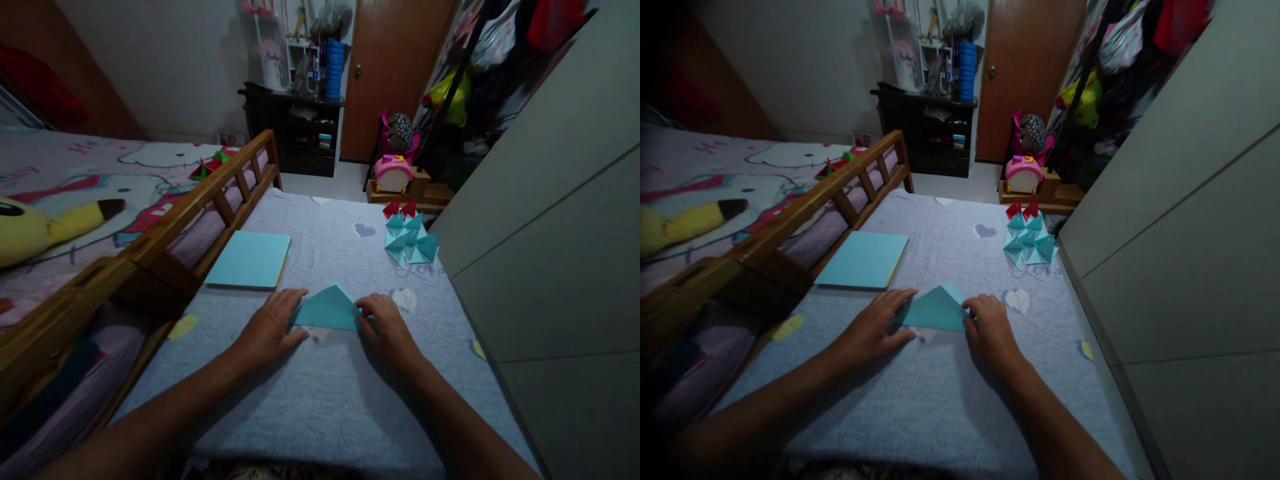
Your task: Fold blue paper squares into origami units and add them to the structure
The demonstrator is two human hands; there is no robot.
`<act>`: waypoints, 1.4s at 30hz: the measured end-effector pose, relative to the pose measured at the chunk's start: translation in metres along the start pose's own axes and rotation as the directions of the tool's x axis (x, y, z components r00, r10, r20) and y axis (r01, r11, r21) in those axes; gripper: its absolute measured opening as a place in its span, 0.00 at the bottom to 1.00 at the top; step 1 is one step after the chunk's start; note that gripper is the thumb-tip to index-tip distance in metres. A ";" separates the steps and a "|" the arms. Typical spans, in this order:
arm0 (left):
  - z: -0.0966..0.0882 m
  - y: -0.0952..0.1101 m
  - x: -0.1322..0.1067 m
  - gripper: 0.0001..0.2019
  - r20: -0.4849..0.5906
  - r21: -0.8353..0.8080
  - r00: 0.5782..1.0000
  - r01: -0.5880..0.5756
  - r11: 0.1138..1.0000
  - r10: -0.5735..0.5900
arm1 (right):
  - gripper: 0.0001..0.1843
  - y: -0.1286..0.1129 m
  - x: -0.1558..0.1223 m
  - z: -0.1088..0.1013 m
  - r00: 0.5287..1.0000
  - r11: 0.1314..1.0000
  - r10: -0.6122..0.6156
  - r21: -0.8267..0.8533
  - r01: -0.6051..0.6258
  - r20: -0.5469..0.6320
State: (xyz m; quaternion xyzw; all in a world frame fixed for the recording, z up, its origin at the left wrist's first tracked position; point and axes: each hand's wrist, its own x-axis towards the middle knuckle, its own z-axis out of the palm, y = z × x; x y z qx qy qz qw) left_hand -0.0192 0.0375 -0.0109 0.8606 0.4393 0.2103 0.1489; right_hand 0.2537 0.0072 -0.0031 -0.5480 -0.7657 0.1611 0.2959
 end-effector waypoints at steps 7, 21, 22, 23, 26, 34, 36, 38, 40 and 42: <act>-0.010 0.001 0.006 0.13 -0.152 -0.084 0.972 -0.193 0.978 0.179 | 0.12 -0.002 0.004 -0.016 0.952 0.969 -0.212 0.076 0.234 -0.222; -0.026 0.026 0.017 0.08 -0.191 0.474 0.703 -0.545 0.692 0.685 | 0.23 0.007 0.004 -0.014 0.971 0.962 -0.164 -0.247 0.118 -0.173; -0.023 0.028 0.018 0.08 -0.168 0.495 0.711 -0.538 0.683 0.682 | 0.29 0.007 0.003 -0.015 0.978 0.957 -0.177 -0.251 0.145 -0.108; -0.020 0.030 0.020 0.09 -0.148 0.510 0.724 -0.528 0.679 0.674 | 0.35 0.005 0.003 -0.017 0.978 0.952 -0.205 -0.243 0.187 -0.048; -0.012 0.040 0.023 0.12 -0.081 0.533 0.767 -0.506 0.678 0.636 | 0.41 -0.010 0.000 -0.024 0.953 0.929 -0.295 -0.213 0.303 0.070; -0.017 0.060 0.014 0.14 -0.025 0.568 0.876 -0.385 0.728 0.482 | 0.14 -0.022 -0.008 -0.021 0.942 0.891 -0.320 -0.305 0.337 0.105; -0.022 0.063 0.009 0.14 -0.049 0.565 0.884 -0.359 0.743 0.465 | 0.14 -0.018 -0.008 -0.018 0.940 0.876 -0.335 -0.343 0.338 0.070; -0.026 0.065 0.005 0.14 -0.072 0.554 0.893 -0.335 0.763 0.444 | 0.15 -0.018 -0.009 -0.018 0.931 0.873 -0.358 -0.328 0.360 0.071; -0.027 0.066 0.002 0.14 -0.093 0.550 0.898 -0.314 0.774 0.431 | 0.17 -0.022 -0.011 -0.020 0.925 0.883 -0.372 -0.277 0.380 0.082; -0.026 0.066 0.002 0.14 -0.100 0.554 0.901 -0.302 0.776 0.422 | 0.25 -0.028 -0.012 -0.021 0.916 0.886 -0.390 -0.235 0.400 0.091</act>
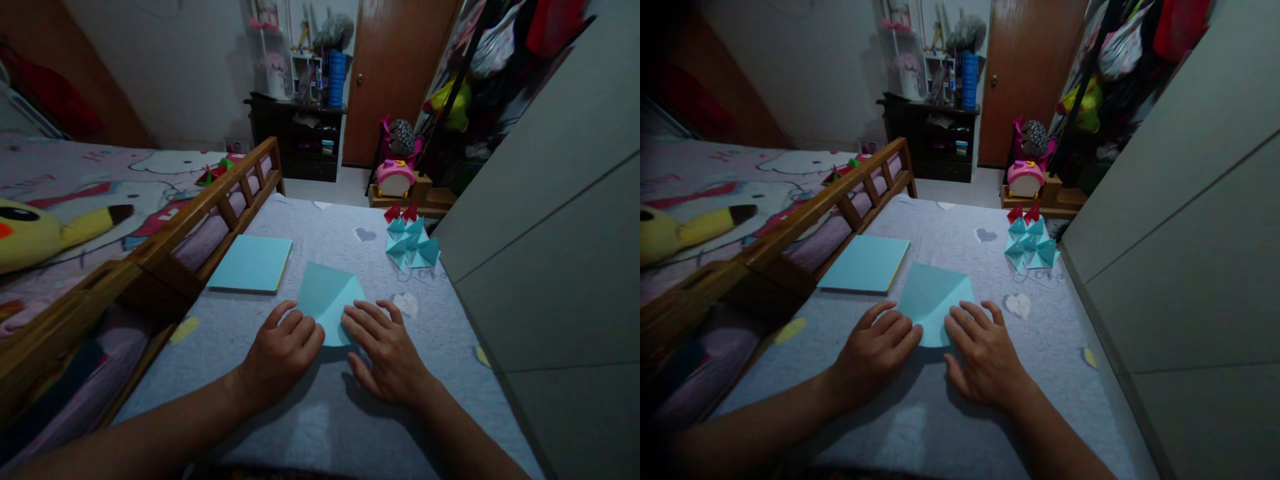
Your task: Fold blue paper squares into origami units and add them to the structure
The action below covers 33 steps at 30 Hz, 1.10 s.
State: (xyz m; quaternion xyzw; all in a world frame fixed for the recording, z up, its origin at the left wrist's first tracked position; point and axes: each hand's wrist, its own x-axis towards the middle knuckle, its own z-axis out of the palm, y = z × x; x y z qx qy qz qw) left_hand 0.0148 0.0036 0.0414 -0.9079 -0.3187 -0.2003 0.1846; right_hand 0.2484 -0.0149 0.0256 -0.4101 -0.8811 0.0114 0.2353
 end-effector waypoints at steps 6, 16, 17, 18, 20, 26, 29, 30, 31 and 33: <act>0.006 0.004 0.001 0.11 -0.014 -0.033 1.000 0.010 0.999 -0.011 | 0.20 0.001 0.002 0.016 0.999 0.994 -0.022 -0.102 0.025 0.027; 0.033 -0.028 -0.012 0.15 0.064 -0.307 0.993 -0.077 0.949 0.101 | 0.23 0.022 -0.008 0.019 0.999 0.999 0.017 -0.050 -0.015 0.045; 0.038 -0.032 -0.012 0.14 0.070 -0.318 0.991 -0.082 0.945 0.110 | 0.22 0.023 -0.008 0.019 0.998 0.999 0.023 -0.038 -0.021 0.063; 0.043 -0.034 -0.012 0.13 0.075 -0.335 0.989 -0.094 0.938 0.126 | 0.22 0.023 -0.008 0.019 0.996 0.999 0.034 -0.027 -0.032 0.084; 0.050 -0.037 -0.012 0.10 0.063 -0.362 0.984 -0.131 0.923 0.164 | 0.23 0.023 -0.008 0.019 0.988 0.998 0.068 -0.006 -0.067 0.141; 0.042 -0.036 -0.005 0.12 -0.031 -0.313 0.967 -0.250 0.916 0.253 | 0.26 0.019 -0.007 0.013 0.979 0.996 0.065 0.052 -0.077 0.192; 0.034 -0.035 -0.002 0.13 -0.064 -0.309 0.963 -0.270 0.912 0.263 | 0.22 0.020 -0.006 0.015 0.986 0.998 0.025 0.053 -0.034 0.164; 0.033 -0.035 -0.001 0.12 -0.059 -0.327 0.966 -0.257 0.909 0.252 | 0.21 0.020 -0.005 0.016 0.987 0.998 0.019 0.053 -0.028 0.158; 0.032 -0.035 -0.002 0.12 -0.047 -0.350 0.970 -0.239 0.906 0.238 | 0.20 0.021 -0.005 0.017 0.988 0.998 0.013 0.057 -0.022 0.154; 0.035 -0.035 -0.003 0.12 -0.015 -0.407 0.977 -0.202 0.891 0.215 | 0.20 0.022 -0.006 0.020 0.989 0.997 0.002 0.072 -0.012 0.145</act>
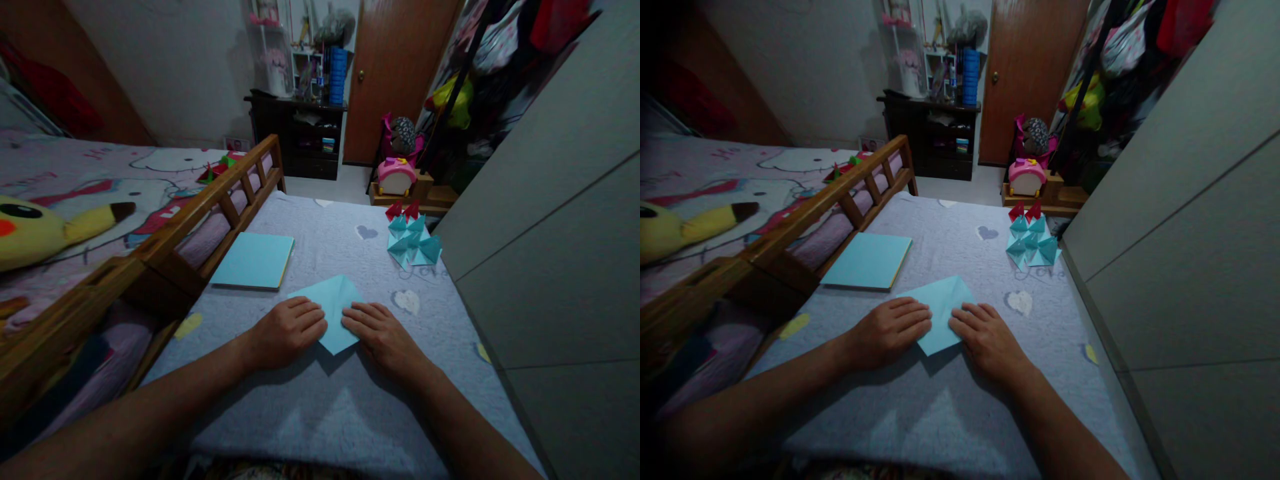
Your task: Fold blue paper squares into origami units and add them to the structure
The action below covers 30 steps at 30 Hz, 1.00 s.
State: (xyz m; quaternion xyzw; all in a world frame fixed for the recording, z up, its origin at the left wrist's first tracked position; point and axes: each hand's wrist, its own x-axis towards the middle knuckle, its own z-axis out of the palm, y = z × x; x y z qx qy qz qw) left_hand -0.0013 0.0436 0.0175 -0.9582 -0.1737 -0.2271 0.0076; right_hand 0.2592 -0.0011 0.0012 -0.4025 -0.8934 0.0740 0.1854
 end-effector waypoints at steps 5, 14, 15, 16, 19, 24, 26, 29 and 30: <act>0.008 -0.008 -0.003 0.11 0.091 -0.195 0.989 0.136 0.971 -0.120 | 0.21 0.003 -0.002 0.003 1.000 0.997 0.009 0.077 -0.007 -0.026; 0.007 -0.028 0.007 0.08 0.265 -0.476 0.865 0.502 0.722 -0.427 | 0.12 0.006 0.006 -0.001 0.967 0.932 0.245 0.292 -0.214 -0.074; 0.007 -0.028 0.007 0.07 0.280 -0.486 0.844 0.536 0.690 -0.458 | 0.11 0.007 0.007 0.001 0.949 0.916 0.304 0.300 -0.268 -0.082; 0.008 -0.027 0.008 0.07 0.280 -0.493 0.825 0.562 0.664 -0.490 | 0.10 0.007 0.007 0.003 0.927 0.894 0.364 0.314 -0.319 -0.095; 0.014 -0.023 0.007 0.16 0.218 -0.475 0.778 0.612 0.633 -0.589 | 0.12 0.007 0.010 0.010 0.849 0.814 0.513 0.383 -0.437 -0.123; 0.026 -0.017 0.001 0.23 0.136 -0.403 0.779 0.608 0.684 -0.612 | 0.10 0.006 0.015 0.015 0.817 0.790 0.556 0.399 -0.465 -0.151; 0.030 -0.017 0.001 0.20 0.133 -0.356 0.808 0.579 0.734 -0.574 | 0.07 0.006 0.015 0.015 0.841 0.821 0.518 0.369 -0.436 -0.159; 0.033 -0.016 0.001 0.18 0.165 -0.251 0.816 0.578 0.776 -0.554 | 0.09 0.007 0.015 0.016 0.871 0.860 0.463 0.322 -0.396 -0.165; 0.034 -0.016 0.002 0.17 0.176 -0.217 0.812 0.584 0.782 -0.557 | 0.09 0.007 0.015 0.016 0.876 0.866 0.455 0.309 -0.393 -0.161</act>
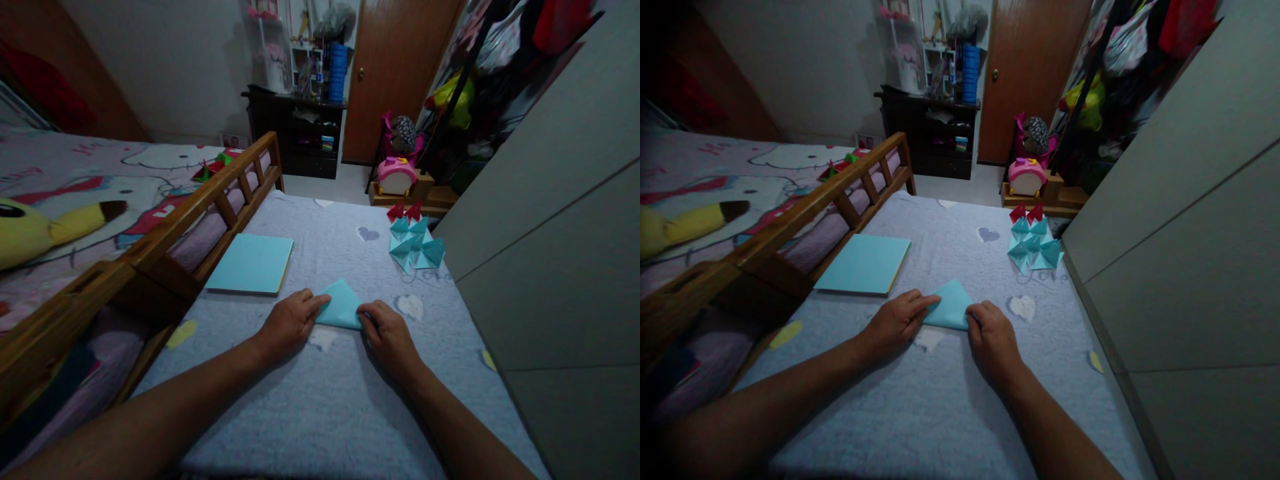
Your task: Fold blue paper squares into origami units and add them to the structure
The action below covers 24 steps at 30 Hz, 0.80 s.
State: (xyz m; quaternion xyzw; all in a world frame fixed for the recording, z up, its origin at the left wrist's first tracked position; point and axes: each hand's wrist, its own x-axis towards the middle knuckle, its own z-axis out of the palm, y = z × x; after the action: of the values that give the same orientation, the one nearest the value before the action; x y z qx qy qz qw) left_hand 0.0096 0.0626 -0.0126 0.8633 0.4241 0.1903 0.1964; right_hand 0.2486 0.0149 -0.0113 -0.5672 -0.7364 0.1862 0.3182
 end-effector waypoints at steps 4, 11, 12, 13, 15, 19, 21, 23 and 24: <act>0.000 0.003 0.002 0.16 0.034 0.103 0.999 0.022 0.994 -0.025 | 0.09 0.000 -0.001 0.001 1.000 0.999 -0.012 -0.039 0.012 0.004; -0.005 0.007 0.002 0.17 0.039 0.030 0.999 0.035 0.999 -0.036 | 0.07 -0.002 -0.003 -0.006 1.000 0.999 -0.029 0.013 0.029 -0.012; -0.006 0.008 0.001 0.17 0.038 0.000 0.999 0.029 1.000 -0.029 | 0.07 -0.002 -0.003 -0.008 0.999 0.999 -0.030 0.020 0.031 -0.009; -0.007 0.008 0.000 0.16 0.037 -0.026 0.999 0.023 0.999 -0.022 | 0.07 -0.002 -0.003 -0.009 0.999 0.999 -0.032 0.028 0.032 -0.003; -0.009 0.010 -0.003 0.16 0.039 -0.053 0.999 0.015 0.998 -0.013 | 0.07 -0.001 -0.004 -0.010 0.999 0.998 -0.040 0.048 0.039 0.013; -0.010 0.011 -0.006 0.16 0.080 -0.011 0.996 0.035 0.999 -0.034 | 0.08 -0.001 -0.004 -0.010 0.997 0.997 -0.060 0.058 0.057 0.054; -0.009 0.011 -0.006 0.16 0.105 0.038 0.993 0.055 0.998 -0.059 | 0.08 -0.002 -0.003 -0.010 0.996 0.997 -0.060 0.048 0.057 0.071; -0.008 0.011 -0.006 0.17 0.124 0.094 0.989 0.072 0.993 -0.084 | 0.09 -0.004 -0.004 -0.010 0.995 0.998 -0.056 0.040 0.053 0.079; -0.008 0.011 -0.006 0.17 0.132 0.119 0.987 0.077 0.990 -0.093 | 0.09 -0.004 -0.004 -0.010 0.995 0.998 -0.055 0.038 0.052 0.083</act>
State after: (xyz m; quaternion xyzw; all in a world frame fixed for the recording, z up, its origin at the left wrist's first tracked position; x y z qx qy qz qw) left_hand 0.0097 0.0527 -0.0011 0.8652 0.4563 0.0974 0.1837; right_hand 0.2531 0.0092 -0.0023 -0.5331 -0.7607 0.2145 0.3018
